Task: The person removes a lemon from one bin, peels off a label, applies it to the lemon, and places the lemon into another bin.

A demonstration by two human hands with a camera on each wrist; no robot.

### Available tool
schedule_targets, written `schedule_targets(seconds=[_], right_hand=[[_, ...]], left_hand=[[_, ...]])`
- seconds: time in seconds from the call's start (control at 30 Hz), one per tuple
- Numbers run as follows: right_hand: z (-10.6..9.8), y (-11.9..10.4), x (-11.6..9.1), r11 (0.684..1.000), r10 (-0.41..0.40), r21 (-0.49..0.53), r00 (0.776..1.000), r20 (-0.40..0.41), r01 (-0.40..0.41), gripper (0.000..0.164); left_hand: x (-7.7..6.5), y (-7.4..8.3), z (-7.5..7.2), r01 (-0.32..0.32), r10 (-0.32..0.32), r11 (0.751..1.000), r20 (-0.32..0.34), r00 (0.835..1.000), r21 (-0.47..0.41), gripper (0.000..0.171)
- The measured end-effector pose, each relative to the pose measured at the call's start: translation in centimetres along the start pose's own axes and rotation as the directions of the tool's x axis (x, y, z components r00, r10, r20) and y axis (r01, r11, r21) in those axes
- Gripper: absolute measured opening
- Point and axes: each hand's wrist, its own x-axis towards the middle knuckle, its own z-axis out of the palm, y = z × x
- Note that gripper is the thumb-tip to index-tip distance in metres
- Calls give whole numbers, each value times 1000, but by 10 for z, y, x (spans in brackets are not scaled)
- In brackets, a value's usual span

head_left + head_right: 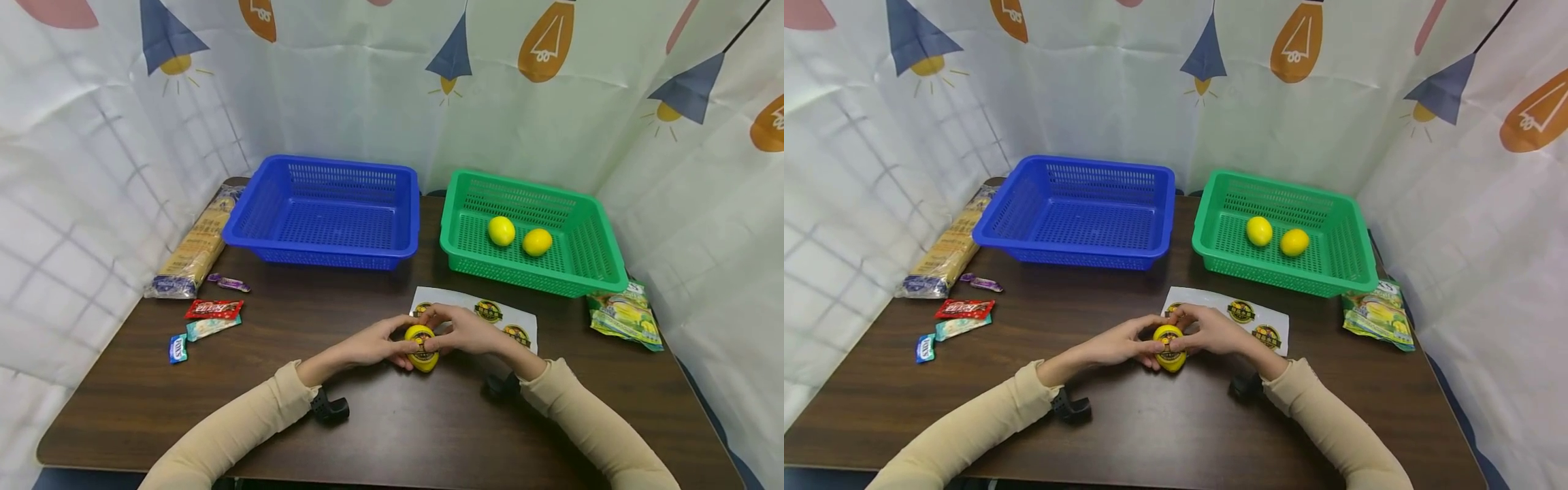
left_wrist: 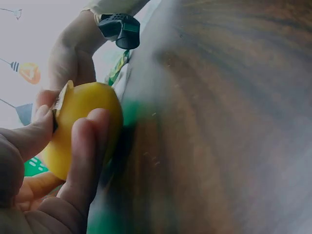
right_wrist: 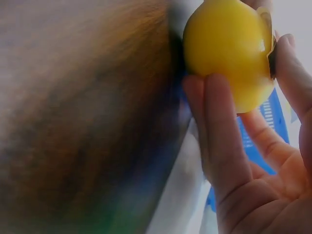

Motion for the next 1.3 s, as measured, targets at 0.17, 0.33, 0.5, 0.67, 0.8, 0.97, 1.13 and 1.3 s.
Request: schedule_targets(seconds=[0.17, 0.33, 0.5, 0.67, 0.8, 0.97, 1.13, 1.3], right_hand=[[-4, 8, -1, 998, -41, 43, 999, -3, 41, 38], [-7, 18, -1, 991, -50, 128, 999, 17, 48, 39], [-7, 22, -1, 987, -55, 150, 998, 34, 50, 39], [-4, 14, -5, 993, -27, 114, 998, 57, 20, 44], [0, 1, -8, 990, 20, 135, 998, 60, -28, 47], [9, -11, -7, 999, 13, -36, 998, -57, -15, 43], [14, -16, -3, 976, -43, -216, 989, -141, 11, 34], [11, -15, 0, 977, -40, -215, 990, -135, 11, 30]], left_hand=[[1, -1, 2, -8, 8, 999, -2, 1000, -51, 57], [2, -5, 0, -8, 11, 997, 32, 999, -83, 58], [2, -7, -3, 61, -40, 985, 128, 991, -162, 58], [0, -3, -1, 87, -59, 984, 171, 983, -158, 58], [2, 2, 6, 14, -8, 999, 116, 993, -51, 61], [7, 4, 14, -124, 118, 987, 67, 991, 104, 51], [10, 3, 17, -180, 172, 973, 65, 983, 146, 41], [11, 0, 20, -167, 165, 978, 26, 986, 122, 48]])
